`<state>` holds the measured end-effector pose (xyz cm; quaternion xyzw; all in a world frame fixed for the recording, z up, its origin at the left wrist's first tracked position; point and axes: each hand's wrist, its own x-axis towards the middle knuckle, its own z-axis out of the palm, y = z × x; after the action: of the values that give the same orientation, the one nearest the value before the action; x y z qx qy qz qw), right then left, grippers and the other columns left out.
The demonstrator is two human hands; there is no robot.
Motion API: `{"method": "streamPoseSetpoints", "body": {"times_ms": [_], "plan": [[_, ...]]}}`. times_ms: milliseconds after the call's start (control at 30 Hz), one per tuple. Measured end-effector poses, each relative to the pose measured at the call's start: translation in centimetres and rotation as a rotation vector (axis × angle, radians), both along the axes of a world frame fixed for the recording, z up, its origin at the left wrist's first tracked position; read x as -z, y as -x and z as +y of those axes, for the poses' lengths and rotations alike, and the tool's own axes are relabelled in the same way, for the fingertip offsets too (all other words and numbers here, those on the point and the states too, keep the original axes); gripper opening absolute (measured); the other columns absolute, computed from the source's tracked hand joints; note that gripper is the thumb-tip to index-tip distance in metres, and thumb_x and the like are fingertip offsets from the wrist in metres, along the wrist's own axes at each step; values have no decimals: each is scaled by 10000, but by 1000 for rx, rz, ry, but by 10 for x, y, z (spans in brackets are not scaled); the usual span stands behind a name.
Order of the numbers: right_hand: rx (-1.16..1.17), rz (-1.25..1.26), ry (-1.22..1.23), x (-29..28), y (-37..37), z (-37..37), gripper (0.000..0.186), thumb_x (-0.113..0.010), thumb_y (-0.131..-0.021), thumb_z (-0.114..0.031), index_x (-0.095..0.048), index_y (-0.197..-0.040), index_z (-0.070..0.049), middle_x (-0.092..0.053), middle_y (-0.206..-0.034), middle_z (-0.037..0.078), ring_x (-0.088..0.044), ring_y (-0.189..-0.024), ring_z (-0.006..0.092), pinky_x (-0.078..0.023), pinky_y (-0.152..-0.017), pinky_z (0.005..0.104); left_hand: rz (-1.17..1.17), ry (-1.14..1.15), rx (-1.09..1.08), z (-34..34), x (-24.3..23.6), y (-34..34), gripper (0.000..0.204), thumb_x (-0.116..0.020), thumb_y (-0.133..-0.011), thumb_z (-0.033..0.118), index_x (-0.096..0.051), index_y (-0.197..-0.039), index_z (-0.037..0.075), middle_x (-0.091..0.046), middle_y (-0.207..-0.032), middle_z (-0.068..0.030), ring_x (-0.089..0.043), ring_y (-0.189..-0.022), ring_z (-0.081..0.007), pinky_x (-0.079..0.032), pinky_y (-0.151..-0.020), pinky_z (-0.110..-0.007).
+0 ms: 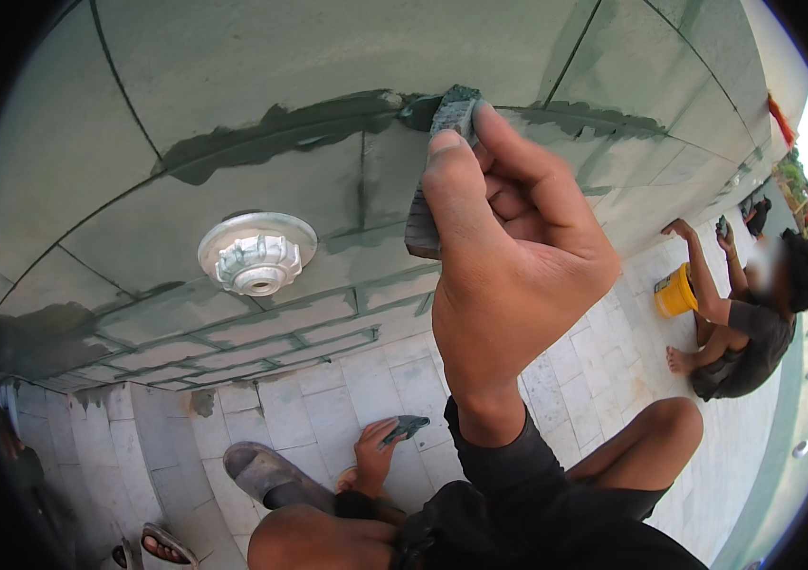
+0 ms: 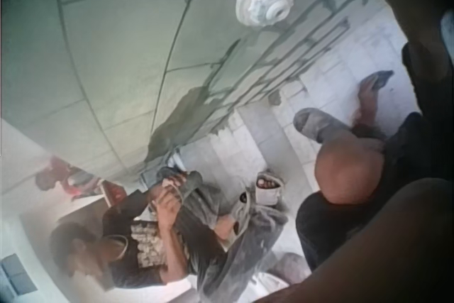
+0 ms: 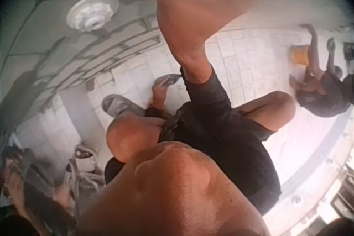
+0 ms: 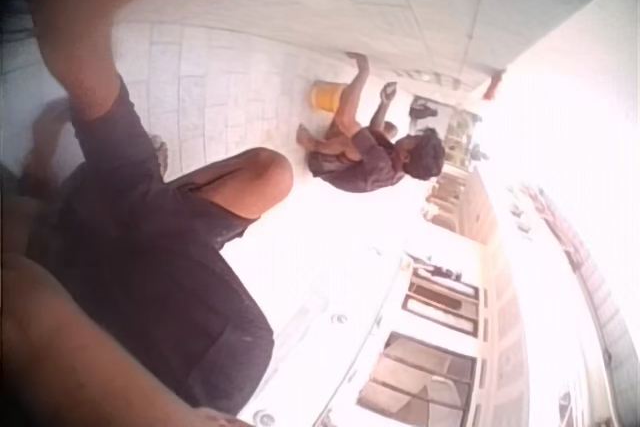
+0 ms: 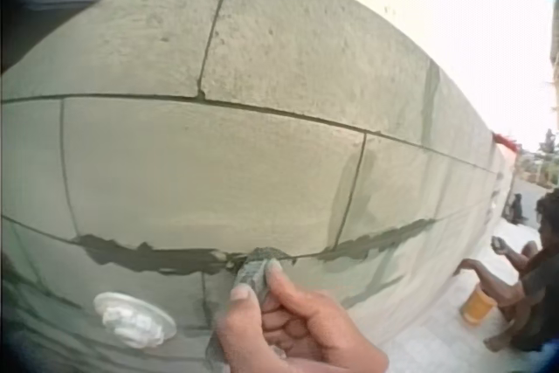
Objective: The person applies a green material into the gaps between wall stones using a small scrap piece of stone and their fingers.
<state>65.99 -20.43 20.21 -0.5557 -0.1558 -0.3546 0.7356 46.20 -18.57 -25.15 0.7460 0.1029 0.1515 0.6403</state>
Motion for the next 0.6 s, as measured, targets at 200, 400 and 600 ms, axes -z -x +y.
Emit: {"method": "streamPoseSetpoints", "body": {"times_ms": [200, 400, 600], "plan": [[-189, -8, -63, 14, 10, 39, 245, -803, -782, 31, -751, -1019, 58, -649, -766, 55, -540, -558, 34, -437, -490, 185, 25, -23, 99, 8, 39, 11, 341, -703, -984, 101, -660, -1320, 64, -636, -1341, -211, -656, -1158, -395, -534, -1022, -511], [-180, -134, 118, 22, 10, 22, 318, -793, -783, 47, -750, -1098, 44, -652, -843, 66, -572, -653, 70, -476, -555, 209, 55, -191, 17, 9, -5, 5, 334, -765, -899, 78, -718, -1229, 63, -679, -1264, -199, -675, -1130, -381, -540, -1009, -491], [321, -428, 397, 40, -31, -30, 351, -772, -835, 91, -742, -1181, 44, -662, -958, 88, -616, -757, 93, -519, -629, 208, 46, -145, -43, 4, -29, -3, 337, -827, -795, 8, -762, -1125, -5, -750, -1133, -180, -703, -1088, -324, -554, -979, -415]]}}
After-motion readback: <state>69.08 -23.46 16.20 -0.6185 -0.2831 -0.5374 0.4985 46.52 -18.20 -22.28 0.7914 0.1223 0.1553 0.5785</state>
